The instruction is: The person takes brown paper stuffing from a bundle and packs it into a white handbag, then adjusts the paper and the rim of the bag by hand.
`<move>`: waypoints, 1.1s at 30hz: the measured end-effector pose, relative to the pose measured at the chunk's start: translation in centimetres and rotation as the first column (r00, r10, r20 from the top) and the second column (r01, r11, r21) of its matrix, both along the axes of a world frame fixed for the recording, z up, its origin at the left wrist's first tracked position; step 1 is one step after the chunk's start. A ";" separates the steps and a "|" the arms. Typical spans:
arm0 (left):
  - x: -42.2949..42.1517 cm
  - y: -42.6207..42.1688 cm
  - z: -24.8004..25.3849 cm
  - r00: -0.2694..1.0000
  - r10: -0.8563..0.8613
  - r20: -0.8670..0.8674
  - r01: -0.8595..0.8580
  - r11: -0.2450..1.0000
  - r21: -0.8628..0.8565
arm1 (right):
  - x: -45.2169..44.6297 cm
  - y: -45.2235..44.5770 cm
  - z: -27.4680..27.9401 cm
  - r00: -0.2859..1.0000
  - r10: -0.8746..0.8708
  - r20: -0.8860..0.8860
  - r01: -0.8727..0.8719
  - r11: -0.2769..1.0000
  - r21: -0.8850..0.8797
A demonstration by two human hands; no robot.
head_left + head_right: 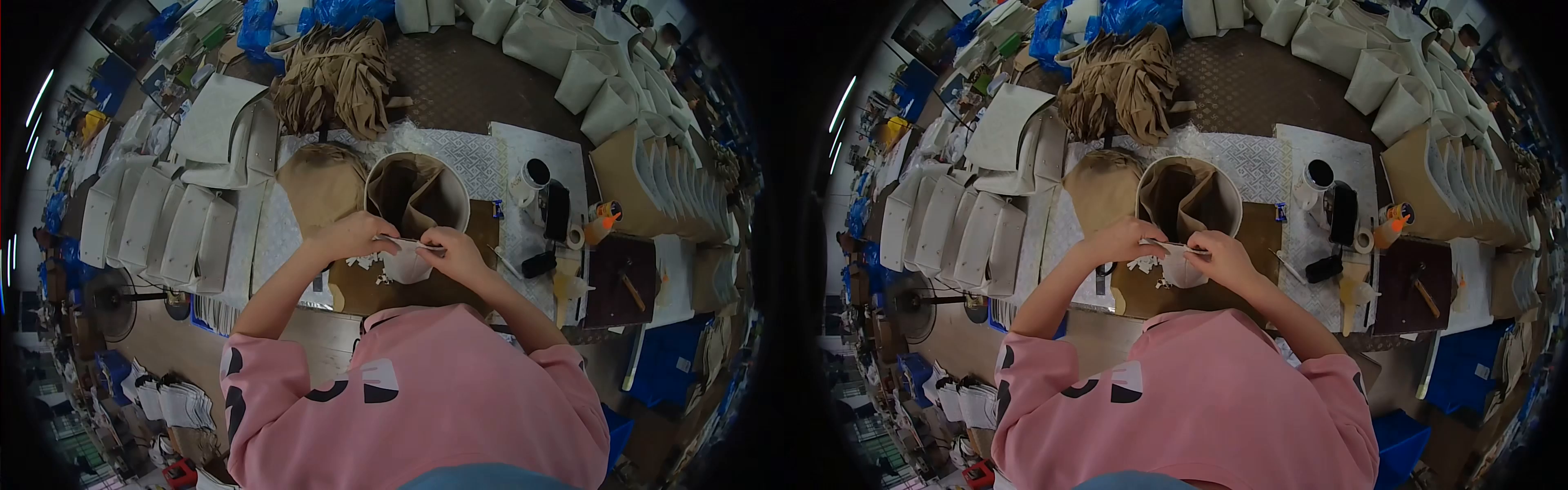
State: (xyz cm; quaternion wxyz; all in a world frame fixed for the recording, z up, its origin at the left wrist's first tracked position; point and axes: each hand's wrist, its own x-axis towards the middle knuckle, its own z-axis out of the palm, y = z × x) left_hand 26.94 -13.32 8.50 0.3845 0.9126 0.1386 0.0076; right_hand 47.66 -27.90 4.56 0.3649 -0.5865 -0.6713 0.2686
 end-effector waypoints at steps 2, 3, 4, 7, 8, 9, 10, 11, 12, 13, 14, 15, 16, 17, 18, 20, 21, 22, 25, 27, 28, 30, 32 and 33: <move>0.0 0.0 -0.4 1.000 0.013 0.000 -0.013 1.000 0.001 | 0.0 0.0 0.0 0.999 -0.008 -0.031 0.008 1.000 -0.002; 0.0 0.0 -0.7 1.000 0.021 0.004 -0.021 1.000 -0.003 | 0.0 0.0 0.0 0.999 -0.013 -0.047 0.012 1.000 -0.003; 0.0 0.0 -0.9 1.000 0.029 0.008 -0.029 1.000 -0.007 | 0.0 0.0 0.0 0.998 -0.016 -0.052 0.016 1.000 -0.006; -0.2 0.0 -1.4 0.999 0.047 0.001 -0.046 0.999 -0.014 | -0.1 0.1 0.0 0.997 -0.026 -0.069 0.025 1.000 -0.012; -0.3 -0.1 -1.4 0.997 0.058 0.053 -0.059 0.998 0.032 | -0.2 0.1 0.0 0.997 -0.029 -0.075 0.029 1.000 -0.012; -0.3 -0.6 -0.9 0.992 0.065 0.106 -0.074 0.994 0.078 | -0.2 0.1 0.0 0.996 -0.034 -0.080 0.033 0.999 -0.012; -0.2 -0.9 -0.4 0.985 0.069 0.159 -0.089 0.989 0.122 | -0.2 0.1 0.1 0.997 -0.028 -0.073 0.027 1.000 -0.017; 0.1 -1.3 0.2 0.972 0.035 0.231 -0.095 0.962 0.255 | -0.2 0.2 0.1 0.998 -0.023 -0.065 0.021 1.000 -0.021; 0.6 -1.6 1.0 0.955 -0.009 0.296 -0.110 0.918 0.381 | -0.1 0.3 0.2 0.998 -0.018 -0.057 0.016 1.000 -0.025; 1.0 -2.0 1.3 0.933 -0.061 0.354 -0.133 0.857 0.498 | 0.1 0.5 0.3 0.999 0.037 0.003 -0.037 0.999 0.009; 1.2 -2.2 1.0 0.951 -0.037 0.308 -0.089 0.918 0.386 | 0.4 0.9 0.3 0.994 0.091 0.064 -0.094 0.995 0.039; 1.4 -2.3 0.3 0.966 -0.020 0.259 -0.051 0.962 0.267 | 0.7 1.3 0.4 0.982 0.142 0.128 -0.151 0.986 0.067; 1.4 -2.4 -0.3 0.978 -0.011 0.207 -0.018 0.990 0.142 | 0.9 1.7 0.7 0.976 0.182 0.118 -0.186 0.983 0.016; 1.3 -2.4 -0.9 0.978 0.017 0.206 -0.047 0.989 0.139 | 1.2 2.0 1.1 0.969 0.221 0.106 -0.219 0.975 -0.034; 1.3 -2.5 -1.1 0.978 0.044 0.206 -0.074 0.988 0.138 | 1.5 2.3 1.3 0.962 0.258 0.092 -0.251 0.964 -0.084; 1.1 -2.6 -1.4 0.975 0.092 0.203 -0.122 0.983 0.139 | 2.5 2.7 0.8 0.956 0.253 0.150 -0.238 0.965 -0.107; 0.8 -2.7 -1.3 0.973 0.115 0.199 -0.145 0.979 0.141 | 2.8 2.7 0.8 0.951 0.251 0.178 -0.233 0.965 -0.120; 0.7 -2.8 -1.1 0.971 0.139 0.195 -0.169 0.975 0.144 | 3.0 2.5 0.8 0.962 0.247 0.115 -0.226 0.959 -0.172; 0.5 -3.4 -0.3 0.971 0.180 0.159 -0.200 0.972 0.123 | 3.3 2.2 0.8 0.972 0.234 -0.017 -0.233 0.950 -0.206; 0.6 -3.6 -0.7 0.975 0.164 0.150 -0.190 0.966 0.174 | 2.9 1.8 -0.3 0.972 0.234 -0.032 -0.236 0.970 -0.063; 0.6 -3.5 -0.9 0.977 0.157 0.142 -0.185 0.961 0.206 | 2.9 1.6 -0.5 0.976 0.215 -0.036 -0.217 0.974 -0.059; 0.6 -3.4 -1.3 0.974 0.157 0.163 -0.190 0.957 0.218 | 2.8 1.6 -0.4 0.981 0.185 -0.058 -0.187 0.982 -0.038; 0.6 -3.6 -1.5 0.972 0.157 0.174 -0.194 0.955 0.223 | 2.4 1.4 -0.2 0.986 0.147 -0.081 -0.153 0.986 -0.061; 0.4 -3.6 -1.4 0.973 0.167 0.163 -0.200 0.955 0.217 | 2.4 1.2 -0.3 0.989 0.124 -0.083 -0.131 0.988 -0.080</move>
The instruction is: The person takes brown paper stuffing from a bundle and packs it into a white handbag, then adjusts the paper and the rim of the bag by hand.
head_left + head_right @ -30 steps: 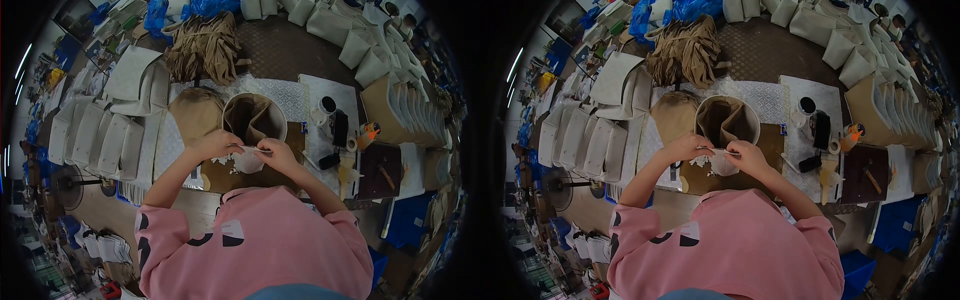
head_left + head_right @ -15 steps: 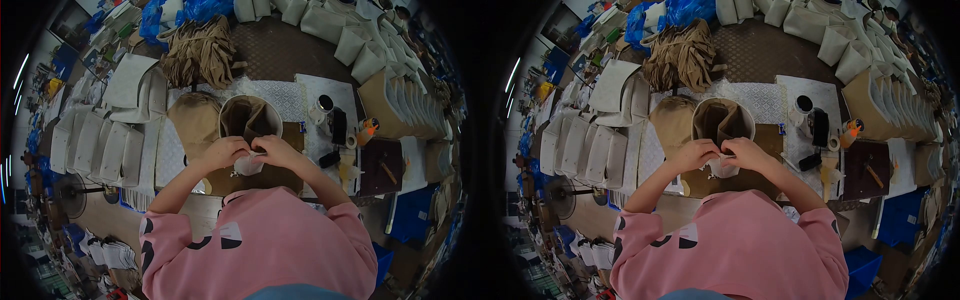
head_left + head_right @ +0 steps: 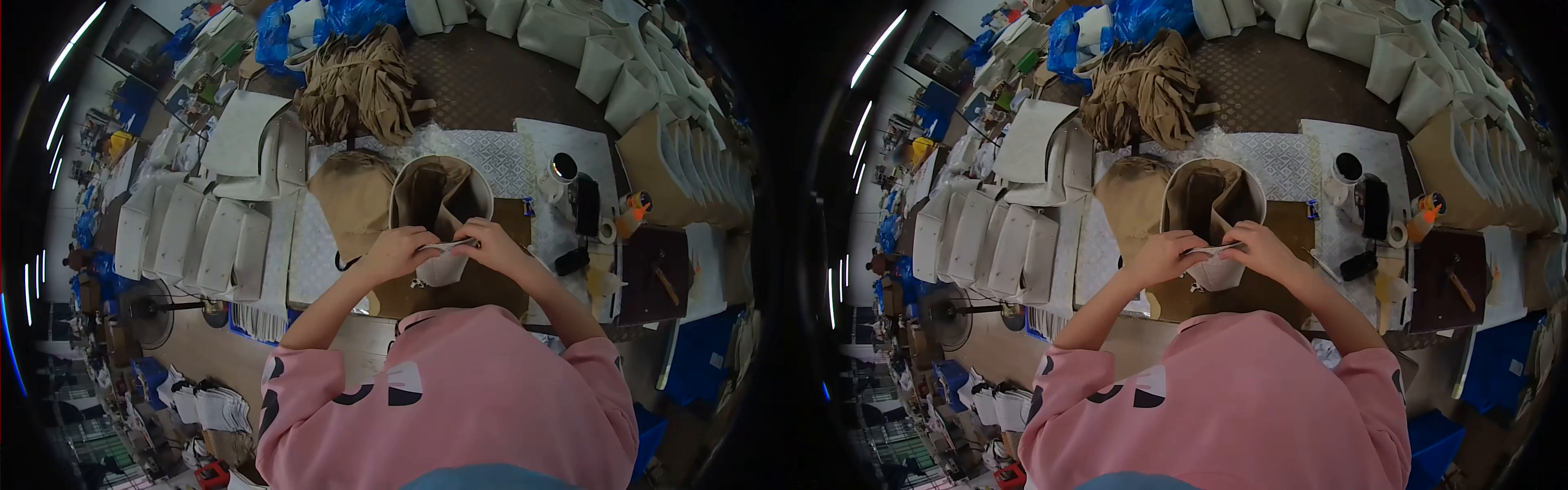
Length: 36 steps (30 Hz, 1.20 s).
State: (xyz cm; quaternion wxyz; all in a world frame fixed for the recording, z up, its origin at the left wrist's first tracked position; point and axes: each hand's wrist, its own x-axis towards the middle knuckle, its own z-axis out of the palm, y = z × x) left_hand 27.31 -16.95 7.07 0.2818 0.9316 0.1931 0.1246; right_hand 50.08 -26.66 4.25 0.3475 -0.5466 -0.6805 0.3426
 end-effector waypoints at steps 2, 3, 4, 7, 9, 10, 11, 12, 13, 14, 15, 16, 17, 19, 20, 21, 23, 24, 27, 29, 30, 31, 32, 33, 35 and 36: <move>0.2 -0.2 0.0 1.000 0.009 0.002 -0.009 1.000 -0.025 | 0.0 0.0 -0.6 1.000 0.007 0.018 -0.008 0.998 0.060; 0.3 -0.3 -0.2 1.000 0.019 0.005 -0.019 1.000 -0.025 | 0.0 0.0 -0.6 0.999 0.015 0.031 -0.017 0.996 0.089; 0.3 -0.3 -0.4 1.000 0.027 0.007 -0.027 0.999 -0.026 | 0.0 -0.2 -0.7 0.999 0.021 0.043 -0.026 0.993 0.116; 0.2 -0.3 -0.6 0.999 0.033 0.006 -0.033 0.999 -0.024 | 0.0 -0.2 -0.9 0.995 0.044 0.090 -0.060 0.983 0.173; 0.2 -0.4 -0.6 0.999 0.033 0.009 -0.033 0.999 -0.016 | -0.2 -0.5 -1.0 0.997 0.000 0.079 -0.012 0.988 0.157; 0.3 -0.4 -0.7 0.999 0.034 0.016 -0.034 0.999 -0.010 | -0.3 -0.5 -1.1 0.997 -0.022 0.074 0.010 0.989 0.150; 0.3 -0.4 -0.7 0.999 0.036 0.023 -0.035 0.999 -0.005 | -0.5 -0.6 -1.2 0.997 -0.050 0.052 0.043 0.989 0.141; 0.3 -0.5 -0.6 0.998 0.044 0.034 -0.044 0.999 -0.016 | -0.7 -0.6 -1.3 0.996 -0.079 0.030 0.074 0.988 0.133; 0.4 -0.6 -0.4 0.998 0.053 0.044 -0.052 0.998 -0.027 | -0.8 -0.6 -1.4 0.994 -0.107 0.007 0.106 0.987 0.123; 0.5 -0.7 -0.3 0.997 0.060 0.054 -0.058 0.998 -0.038 | -1.0 -0.6 -1.4 0.993 -0.119 -0.013 0.120 0.986 0.115; 0.5 -0.7 -0.4 0.997 0.063 0.050 -0.061 0.997 -0.045 | -1.1 -0.7 -1.4 0.991 -0.132 -0.032 0.134 0.985 0.109; 0.4 -0.6 -0.6 0.997 0.065 0.046 -0.063 0.997 -0.053 | -1.1 -0.6 -1.4 0.988 -0.146 -0.050 0.150 0.983 0.101; 0.4 -0.6 -0.7 0.997 0.066 0.042 -0.064 0.996 -0.061 | -1.0 -0.5 -1.4 0.990 -0.140 -0.032 0.142 0.984 0.112; 0.4 -0.6 -0.3 0.997 0.068 0.033 -0.066 0.995 -0.069 | -0.8 -0.3 -1.3 0.992 -0.127 0.004 0.125 0.984 0.129; 0.5 -0.7 -0.2 0.997 0.071 0.027 -0.069 0.995 -0.074 | -0.7 -0.3 -1.2 0.994 -0.110 0.009 0.109 0.991 0.079; 0.5 -0.7 -0.3 0.997 0.080 0.012 -0.079 0.995 -0.068 | -0.6 -0.4 -0.5 0.996 -0.091 0.013 0.091 0.995 0.029; 0.7 -0.8 -0.7 0.994 0.105 -0.021 -0.106 0.993 -0.060 | -0.7 0.0 -0.3 0.996 -0.061 0.065 0.057 0.996 0.072; 0.8 -0.9 -1.1 0.992 0.122 0.002 -0.122 0.991 -0.063 | -0.8 0.2 -0.4 0.992 -0.056 0.115 0.037 0.986 0.161; 1.3 -0.9 -1.2 0.982 0.187 0.004 -0.184 0.973 -0.140 | -1.9 0.2 1.1 0.930 -0.192 0.313 0.042 0.903 0.428; 1.4 -0.9 0.1 0.969 0.226 -0.094 -0.244 0.928 -0.280 | -2.8 0.0 1.6 0.904 -0.209 0.373 0.017 0.889 0.457; 1.3 -0.6 0.3 0.982 0.162 -0.095 -0.181 0.951 -0.251 | -3.2 0.0 1.3 0.917 -0.147 0.371 -0.016 0.915 0.403; 1.0 -0.1 0.6 0.990 0.098 -0.097 -0.118 0.969 -0.219 | -3.3 0.0 0.9 0.927 -0.085 0.365 -0.052 0.935 0.350; 0.9 0.2 0.9 0.994 0.036 -0.101 -0.055 0.981 -0.186 | -3.3 0.0 0.8 0.934 -0.053 0.352 -0.067 0.945 0.319; 0.8 0.1 1.0 0.997 0.010 -0.083 -0.021 0.990 -0.138 | -3.2 0.1 0.7 0.941 -0.022 0.337 -0.082 0.953 0.292; 0.6 0.2 0.9 0.997 -0.052 -0.052 0.051 0.998 -0.029 | -3.2 0.0 0.2 0.940 -0.007 0.342 -0.098 0.953 0.287; 0.7 1.4 0.8 0.998 -0.051 0.021 0.052 0.996 -0.069 | -3.4 -0.2 0.4 0.937 -0.037 0.348 -0.071 0.953 0.295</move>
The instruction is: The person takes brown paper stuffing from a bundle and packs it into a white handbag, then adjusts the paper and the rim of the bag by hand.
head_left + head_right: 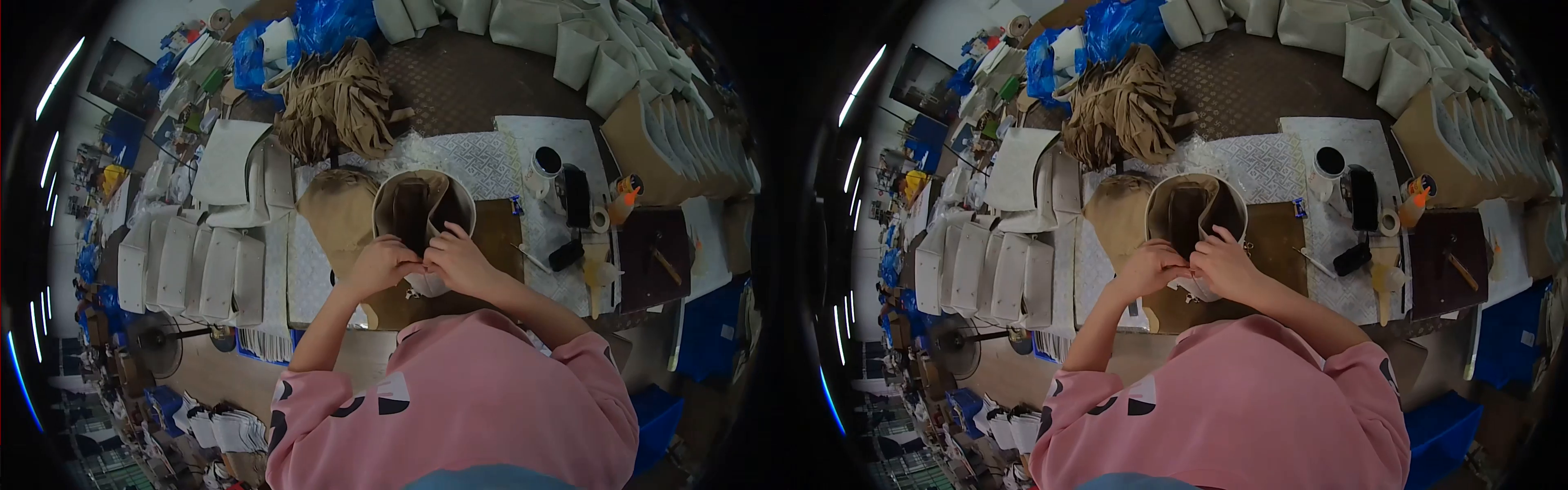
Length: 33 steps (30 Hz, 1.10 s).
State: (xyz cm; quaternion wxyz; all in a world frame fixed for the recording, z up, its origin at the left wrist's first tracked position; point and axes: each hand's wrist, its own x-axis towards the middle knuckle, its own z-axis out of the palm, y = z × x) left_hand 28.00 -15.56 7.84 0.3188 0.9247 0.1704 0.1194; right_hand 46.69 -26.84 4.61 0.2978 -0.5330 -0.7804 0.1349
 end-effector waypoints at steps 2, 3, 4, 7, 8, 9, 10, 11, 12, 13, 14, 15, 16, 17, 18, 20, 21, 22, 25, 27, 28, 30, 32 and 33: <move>1.1 3.3 0.2 0.989 0.001 0.148 0.012 0.996 -0.091 | -0.2 -0.5 0.4 0.998 -0.064 0.019 0.064 0.998 0.016; 2.7 4.0 2.5 0.949 0.115 0.294 -0.142 0.987 0.071 | -0.5 -0.7 0.5 0.995 -0.104 -0.010 0.104 0.994 0.045; 4.6 5.6 2.9 0.912 0.133 0.387 -0.246 0.934 0.260 | -0.9 -0.8 0.6 0.996 -0.089 -0.017 0.090 0.993 0.075; 9.0 8.6 1.4 0.969 0.201 0.146 -0.235 0.931 0.280 | -1.7 -0.5 0.1 1.000 -0.025 0.013 0.023 0.985 0.172; 9.8 9.3 0.6 0.979 0.202 -0.033 -0.192 0.963 0.188 | -1.4 -0.8 0.4 1.000 0.005 -0.002 -0.004 0.987 0.159; 10.3 10.3 0.6 0.981 0.179 -0.072 -0.157 0.959 0.238 | -1.0 -1.1 0.7 0.999 0.034 -0.017 -0.031 0.988 0.148; 10.8 11.3 0.8 0.981 0.156 -0.114 -0.118 0.951 0.287 | -0.4 -1.3 1.3 0.998 0.061 -0.033 -0.056 0.989 0.137; 10.8 12.1 0.9 0.978 0.132 -0.161 -0.072 0.940 0.332 | 0.7 -2.1 2.1 0.999 0.039 -0.010 -0.038 0.991 0.128; 10.3 12.1 2.1 0.985 0.151 -0.082 -0.113 0.930 0.349 | 2.3 -3.1 3.7 1.000 0.020 -0.011 -0.018 0.989 0.149; 9.4 12.2 3.3 0.980 0.195 -0.045 -0.167 0.919 0.356 | 4.1 -4.1 5.5 1.000 -0.003 -0.019 0.006 0.986 0.166; 8.4 11.9 4.5 0.971 0.238 -0.015 -0.217 0.909 0.357 | 5.9 -5.2 6.8 0.999 -0.028 -0.032 0.033 0.984 0.177; 7.3 11.2 6.6 0.955 0.282 -0.095 -0.240 0.919 0.313 | 7.9 -6.3 7.6 0.997 -0.065 -0.032 0.069 0.984 0.165; 6.4 10.3 8.1 0.930 0.323 -0.177 -0.270 0.924 0.272 | 9.9 -7.1 7.9 0.995 -0.099 -0.032 0.102 0.983 0.153; 5.6 9.4 8.4 0.939 0.288 -0.189 -0.235 0.937 0.259 | 11.6 -7.4 7.5 0.992 -0.122 -0.026 0.125 0.976 0.178; 4.7 8.3 8.5 0.947 0.254 -0.199 -0.201 0.947 0.249 | 13.1 -7.5 7.1 0.989 -0.144 -0.020 0.146 0.968 0.207; 3.6 6.4 7.7 0.942 0.215 -0.257 -0.160 0.962 0.220 | 14.6 -6.9 6.3 0.980 -0.199 0.029 0.190 0.964 0.184; 3.7 5.3 6.7 0.930 0.211 -0.302 -0.154 0.967 0.203 | 15.1 -6.4 5.9 0.971 -0.226 0.077 0.214 0.967 0.135; 3.5 4.4 5.6 0.914 0.207 -0.348 -0.150 0.972 0.183 | 15.3 -6.0 5.2 0.961 -0.247 0.125 0.238 0.968 0.083; 2.7 3.4 0.7 0.921 0.228 -0.315 -0.208 0.973 0.096 | 12.6 -3.5 3.2 0.939 -0.343 0.008 0.341 0.938 0.062; 2.4 4.1 -2.6 0.989 0.135 -0.062 -0.136 0.991 -0.018 | 9.3 -1.5 2.3 0.941 -0.331 -0.076 0.338 0.930 0.143; 2.2 4.2 -3.4 0.993 0.096 0.070 -0.091 0.993 -0.069 | 7.6 -0.7 1.9 0.954 -0.292 -0.064 0.298 0.928 0.224; 2.5 4.3 -1.4 0.981 0.138 -0.133 -0.163 0.966 -0.201 | 5.0 0.7 0.3 0.946 -0.315 0.073 0.293 0.930 0.222; 2.6 4.9 -1.2 0.959 0.140 -0.246 -0.208 0.937 -0.280 | 3.7 1.5 -1.0 0.931 -0.321 0.176 0.298 0.944 0.144; 2.6 5.4 -1.6 0.958 0.130 -0.255 -0.206 0.931 -0.300 | 3.5 2.0 -1.1 0.925 -0.315 0.211 0.307 0.949 0.071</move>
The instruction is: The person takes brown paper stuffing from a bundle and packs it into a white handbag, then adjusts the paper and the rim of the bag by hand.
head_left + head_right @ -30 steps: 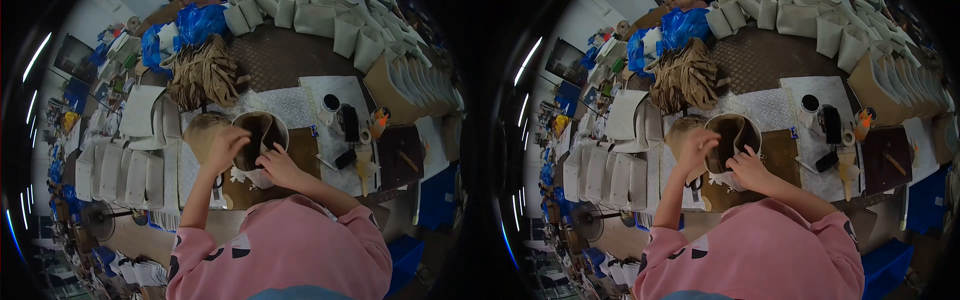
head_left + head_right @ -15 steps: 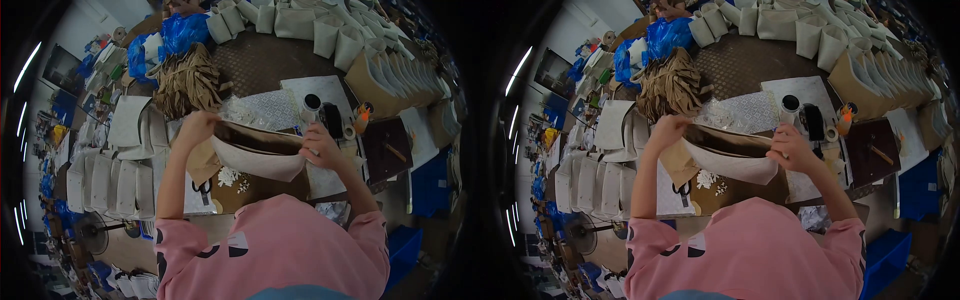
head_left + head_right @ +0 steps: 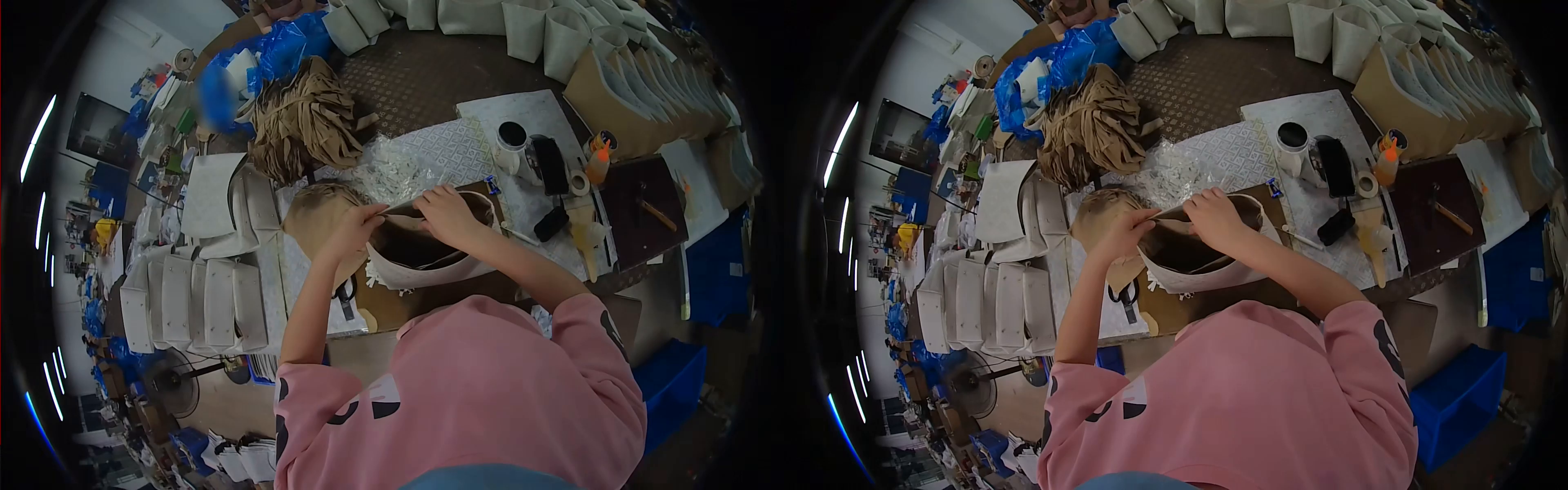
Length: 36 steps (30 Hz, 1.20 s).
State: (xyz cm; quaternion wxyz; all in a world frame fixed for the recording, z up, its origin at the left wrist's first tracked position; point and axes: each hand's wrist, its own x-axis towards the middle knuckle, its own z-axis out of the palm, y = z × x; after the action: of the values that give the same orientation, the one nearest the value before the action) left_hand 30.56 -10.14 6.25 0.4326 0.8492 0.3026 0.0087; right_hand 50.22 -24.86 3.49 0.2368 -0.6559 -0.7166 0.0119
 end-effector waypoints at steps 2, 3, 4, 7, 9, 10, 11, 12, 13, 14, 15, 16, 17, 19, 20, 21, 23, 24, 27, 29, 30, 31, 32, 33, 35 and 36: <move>-0.4 0.7 -0.8 1.000 0.000 -0.002 0.000 0.999 -0.048 | 0.0 0.4 -0.3 0.999 -0.025 0.026 0.026 0.998 -0.053; -0.5 0.7 -0.7 1.000 0.003 0.001 -0.003 0.997 -0.073 | 0.1 0.3 0.2 0.998 -0.042 0.040 0.043 0.999 -0.024; -0.5 0.7 -0.5 1.000 0.005 0.004 -0.005 0.995 -0.098 | 0.2 0.3 0.4 0.997 -0.060 0.054 0.060 0.998 0.005; -0.5 1.0 -0.3 0.999 -0.042 0.003 0.043 0.995 -0.085 | 0.9 0.9 -1.0 0.998 -0.062 -0.009 0.063 0.993 0.098; -0.3 0.7 0.4 0.999 -0.028 0.022 0.031 0.990 -0.141 | 1.6 1.7 -1.8 0.994 -0.048 -0.100 0.049 0.999 0.013; -0.1 0.6 0.6 0.999 -0.022 0.031 0.027 0.985 -0.168 | 1.6 1.9 -2.0 0.984 -0.057 -0.170 0.042 0.995 -0.089; -0.1 0.7 0.5 0.999 -0.025 0.040 0.031 0.986 -0.165 | 1.7 2.2 -2.2 0.968 -0.073 -0.240 0.027 0.982 -0.189; 0.0 0.7 0.4 0.998 -0.027 0.049 0.035 0.986 -0.161 | 1.8 2.4 -2.4 0.964 -0.071 -0.257 0.024 0.983 -0.181; 0.0 0.7 0.3 0.998 -0.029 0.058 0.038 0.987 -0.157 | 2.0 2.5 -2.5 0.960 -0.067 -0.273 0.020 0.985 -0.173; 0.0 0.8 0.3 0.998 -0.028 0.059 0.036 0.989 -0.144 | 2.1 2.6 -2.7 0.955 -0.063 -0.289 0.015 0.986 -0.166; 0.0 0.7 0.5 0.998 -0.026 0.062 0.034 0.991 -0.131 | 2.1 2.7 -2.6 0.946 -0.077 -0.315 0.015 0.981 -0.195; 0.1 0.6 0.7 0.998 -0.022 0.065 0.030 0.993 -0.118 | 2.0 2.9 -2.4 0.937 -0.089 -0.339 0.012 0.975 -0.224; 0.2 0.7 0.7 1.000 -0.009 0.016 0.010 0.998 -0.059 | 2.0 3.0 -2.3 0.927 -0.102 -0.362 0.008 0.968 -0.253; 0.6 0.6 1.3 0.997 0.027 -0.077 -0.022 0.998 0.061 | 1.8 3.3 -3.1 0.924 -0.098 -0.370 0.026 0.980 -0.195; 0.9 0.5 1.6 0.991 0.047 -0.127 -0.036 0.995 0.091 | 1.8 3.4 -3.5 0.923 -0.095 -0.373 0.035 0.985 -0.166; 1.5 -0.1 2.7 0.982 0.070 -0.176 -0.048 0.991 0.123 | 1.8 3.4 -3.6 0.922 -0.097 -0.374 0.037 0.986 -0.164; 2.5 -0.8 3.4 0.965 0.083 -0.247 -0.024 0.973 0.231 | 1.7 3.5 -3.7 0.921 -0.096 -0.377 0.038 0.987 -0.159; 2.9 -1.0 3.4 0.960 0.074 -0.271 0.013 0.952 0.306 | 1.6 3.5 -3.6 0.917 -0.106 -0.384 0.046 0.986 -0.161; 3.8 -1.0 1.7 0.997 -0.037 -0.068 0.061 0.922 0.382 | 1.4 3.3 -3.3 0.911 -0.123 -0.393 0.062 0.985 -0.163; 4.3 -0.9 0.4 0.993 -0.122 0.009 0.109 0.914 0.391 | 1.3 3.2 -3.0 0.913 -0.116 -0.390 0.056 0.985 -0.162; 4.8 -1.2 0.8 0.988 -0.153 -0.030 0.152 0.905 0.398 | 1.4 3.2 -2.8 0.915 -0.116 -0.387 0.055 0.985 -0.166; 5.2 -1.3 1.2 0.980 -0.185 -0.069 0.197 0.894 0.403 | 1.4 3.1 -2.6 0.916 -0.117 -0.384 0.054 0.984 -0.169; 5.5 -1.4 1.3 0.973 -0.199 -0.115 0.229 0.878 0.421 | 1.4 3.0 -2.4 0.918 -0.117 -0.380 0.053 0.983 -0.174; 5.7 -1.4 1.3 0.965 -0.210 -0.158 0.259 0.861 0.438 | 1.7 3.0 -2.5 0.924 -0.095 -0.371 0.016 0.977 -0.211; 6.2 -1.1 1.1 0.950 -0.245 -0.191 0.308 0.828 0.469 | 2.7 3.0 -2.5 0.936 -0.048 -0.349 -0.060 0.955 -0.291; 6.2 -0.5 0.7 0.946 -0.269 -0.180 0.323 0.813 0.484 | 3.5 2.6 -2.1 0.863 -0.077 -0.499 -0.041 0.974 -0.222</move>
State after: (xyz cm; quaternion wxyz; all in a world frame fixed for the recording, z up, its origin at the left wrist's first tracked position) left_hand 36.73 -10.68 6.91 0.1737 0.9687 0.1757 -0.0235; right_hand 53.77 -22.21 1.42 0.3403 -0.6591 -0.6175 0.2617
